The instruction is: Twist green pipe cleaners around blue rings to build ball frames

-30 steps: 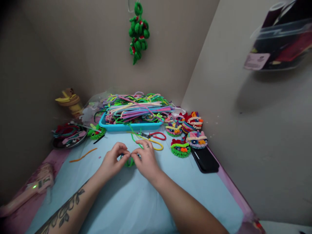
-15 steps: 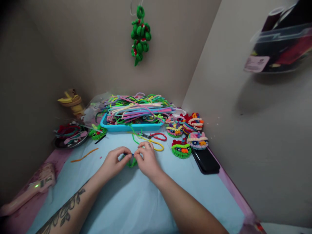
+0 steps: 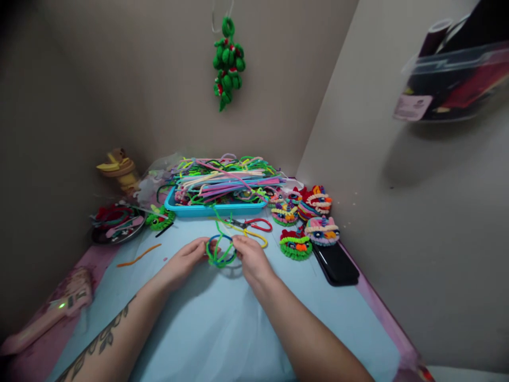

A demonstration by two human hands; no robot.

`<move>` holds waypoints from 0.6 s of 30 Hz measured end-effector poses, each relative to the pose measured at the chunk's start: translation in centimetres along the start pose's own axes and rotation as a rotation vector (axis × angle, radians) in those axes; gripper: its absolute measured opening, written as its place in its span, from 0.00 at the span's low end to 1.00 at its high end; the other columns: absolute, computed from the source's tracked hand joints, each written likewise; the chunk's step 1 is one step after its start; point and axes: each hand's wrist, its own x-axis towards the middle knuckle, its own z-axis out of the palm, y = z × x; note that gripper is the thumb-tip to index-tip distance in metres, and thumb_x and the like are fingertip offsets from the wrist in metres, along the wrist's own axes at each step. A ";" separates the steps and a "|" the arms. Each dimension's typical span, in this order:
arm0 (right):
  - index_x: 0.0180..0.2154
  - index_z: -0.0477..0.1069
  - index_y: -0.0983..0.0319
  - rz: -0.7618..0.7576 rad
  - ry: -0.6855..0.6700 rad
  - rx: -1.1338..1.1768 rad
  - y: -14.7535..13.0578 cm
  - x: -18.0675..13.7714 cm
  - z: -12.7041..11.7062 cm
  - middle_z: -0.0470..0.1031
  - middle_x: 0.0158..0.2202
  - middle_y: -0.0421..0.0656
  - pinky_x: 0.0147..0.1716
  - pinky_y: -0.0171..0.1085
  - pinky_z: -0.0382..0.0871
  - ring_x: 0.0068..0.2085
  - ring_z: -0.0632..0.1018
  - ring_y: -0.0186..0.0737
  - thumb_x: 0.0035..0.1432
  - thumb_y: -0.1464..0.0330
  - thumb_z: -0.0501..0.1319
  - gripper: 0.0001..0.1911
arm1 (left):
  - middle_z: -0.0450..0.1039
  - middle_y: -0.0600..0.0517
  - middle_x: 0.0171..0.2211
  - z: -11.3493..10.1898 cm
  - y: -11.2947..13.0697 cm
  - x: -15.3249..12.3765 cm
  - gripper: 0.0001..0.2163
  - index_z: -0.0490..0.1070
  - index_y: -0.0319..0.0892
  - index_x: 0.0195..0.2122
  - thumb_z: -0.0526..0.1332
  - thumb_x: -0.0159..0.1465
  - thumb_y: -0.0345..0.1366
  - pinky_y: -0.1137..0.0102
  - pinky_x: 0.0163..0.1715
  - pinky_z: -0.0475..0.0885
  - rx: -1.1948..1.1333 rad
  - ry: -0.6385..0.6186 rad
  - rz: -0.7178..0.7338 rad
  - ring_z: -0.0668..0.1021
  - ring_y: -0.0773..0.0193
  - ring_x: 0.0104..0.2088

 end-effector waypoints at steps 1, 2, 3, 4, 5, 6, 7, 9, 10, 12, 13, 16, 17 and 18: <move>0.24 0.70 0.62 0.118 0.039 0.117 0.0 0.2 0.0 0.71 0.25 0.40 0.29 0.35 0.65 0.28 0.71 0.36 0.46 0.65 0.63 0.07 | 0.75 0.47 0.38 -0.2 -0.2 0.1 0.15 0.72 0.40 0.40 0.57 0.60 0.46 0.67 0.43 0.68 -0.088 -0.048 -0.056 0.75 0.62 0.40; 0.25 0.70 0.63 0.223 0.079 0.207 -0.1 0.3 0.0 0.71 0.24 0.39 0.26 0.34 0.64 0.26 0.71 0.34 0.46 0.66 0.63 0.06 | 0.75 0.47 0.37 -0.3 -0.5 0.1 0.14 0.72 0.40 0.39 0.58 0.59 0.45 0.67 0.42 0.68 -0.164 -0.087 -0.114 0.75 0.62 0.39; 0.26 0.71 0.63 0.305 0.117 0.272 -0.2 0.3 0.0 0.72 0.24 0.39 0.24 0.32 0.63 0.24 0.71 0.33 0.47 0.68 0.63 0.04 | 0.74 0.48 0.37 -0.5 -0.7 0.2 0.13 0.72 0.40 0.37 0.60 0.58 0.44 0.69 0.41 0.69 -0.224 -0.111 -0.158 0.76 0.63 0.38; 0.26 0.71 0.63 0.364 0.143 0.318 -0.2 0.4 0.0 0.72 0.23 0.39 0.22 0.31 0.62 0.23 0.71 0.32 0.49 0.68 0.62 0.04 | 0.74 0.48 0.35 -0.6 -1.0 0.3 0.11 0.72 0.40 0.36 0.62 0.57 0.42 0.70 0.39 0.70 -0.275 -0.110 -0.190 0.76 0.64 0.37; 0.27 0.71 0.63 0.402 0.153 0.348 -0.3 0.4 0.0 0.72 0.22 0.39 0.21 0.31 0.62 0.23 0.71 0.32 0.50 0.69 0.61 0.04 | 0.74 0.49 0.34 -0.7 -1.1 0.4 0.10 0.72 0.40 0.34 0.63 0.56 0.40 0.71 0.38 0.70 -0.326 -0.092 -0.214 0.76 0.66 0.34; 0.26 0.72 0.63 0.420 0.152 0.369 -0.4 0.3 0.0 0.72 0.22 0.39 0.21 0.30 0.62 0.23 0.71 0.32 0.51 0.69 0.60 0.04 | 0.74 0.50 0.32 -0.8 -1.3 0.5 0.09 0.72 0.39 0.33 0.64 0.55 0.39 0.71 0.36 0.71 -0.375 -0.065 -0.234 0.76 0.67 0.32; 0.26 0.72 0.63 0.420 0.146 0.385 -0.5 0.3 0.0 0.72 0.22 0.39 0.21 0.30 0.62 0.23 0.72 0.32 0.51 0.69 0.60 0.05 | 0.73 0.50 0.31 -0.8 -1.4 0.6 0.08 0.71 0.39 0.32 0.64 0.55 0.38 0.72 0.34 0.72 -0.420 -0.035 -0.253 0.75 0.68 0.30; 0.27 0.73 0.63 0.391 0.126 0.388 -0.6 0.2 0.0 0.73 0.24 0.40 0.23 0.31 0.64 0.25 0.73 0.33 0.50 0.69 0.61 0.04 | 0.73 0.52 0.29 -1.0 -1.5 0.8 0.06 0.70 0.39 0.31 0.64 0.55 0.35 0.73 0.31 0.72 -0.494 0.013 -0.285 0.75 0.70 0.27; 0.28 0.73 0.63 0.362 0.112 0.370 -0.6 0.1 -0.1 0.74 0.25 0.41 0.24 0.32 0.64 0.27 0.74 0.34 0.49 0.69 0.61 0.04 | 0.72 0.52 0.28 -1.1 -1.5 0.9 0.06 0.70 0.39 0.31 0.64 0.55 0.34 0.74 0.30 0.73 -0.521 0.028 -0.294 0.75 0.71 0.27; 0.31 0.74 0.62 0.273 0.084 0.282 -0.6 0.0 -0.2 0.75 0.29 0.41 0.27 0.32 0.64 0.29 0.74 0.35 0.45 0.69 0.63 0.07 | 0.72 0.52 0.28 -1.3 -1.6 1.0 0.05 0.70 0.38 0.31 0.64 0.56 0.32 0.76 0.28 0.73 -0.560 0.042 -0.301 0.75 0.71 0.26; 0.33 0.74 0.61 0.210 0.071 0.213 -0.6 -0.1 -0.2 0.75 0.30 0.41 0.28 0.33 0.64 0.30 0.73 0.35 0.44 0.68 0.64 0.10 | 0.73 0.52 0.27 -1.4 -1.6 1.1 0.05 0.69 0.38 0.32 0.64 0.56 0.32 0.76 0.27 0.73 -0.572 0.044 -0.302 0.76 0.71 0.26; 0.35 0.74 0.60 -0.054 0.039 -0.055 -0.6 -0.3 -0.1 0.74 0.33 0.41 0.31 0.34 0.64 0.33 0.72 0.36 0.42 0.68 0.65 0.13 | 0.73 0.51 0.28 -1.7 -1.7 1.2 0.06 0.70 0.36 0.33 0.64 0.56 0.31 0.76 0.27 0.73 -0.580 0.043 -0.295 0.76 0.71 0.26; 0.35 0.74 0.60 -0.153 0.033 -0.158 -0.5 -0.4 -0.1 0.73 0.35 0.42 0.32 0.35 0.64 0.35 0.72 0.37 0.42 0.68 0.65 0.13 | 0.73 0.51 0.28 -1.7 -1.7 1.1 0.06 0.70 0.36 0.34 0.64 0.56 0.31 0.76 0.26 0.73 -0.571 0.039 -0.288 0.76 0.71 0.25; 0.34 0.74 0.60 -0.243 0.032 -0.260 -0.5 -0.4 -0.1 0.73 0.37 0.42 0.33 0.35 0.64 0.37 0.72 0.39 0.43 0.68 0.64 0.11 | 0.73 0.51 0.28 -1.7 -1.7 1.1 0.07 0.70 0.36 0.34 0.64 0.56 0.31 0.76 0.26 0.73 -0.558 0.036 -0.276 0.76 0.71 0.25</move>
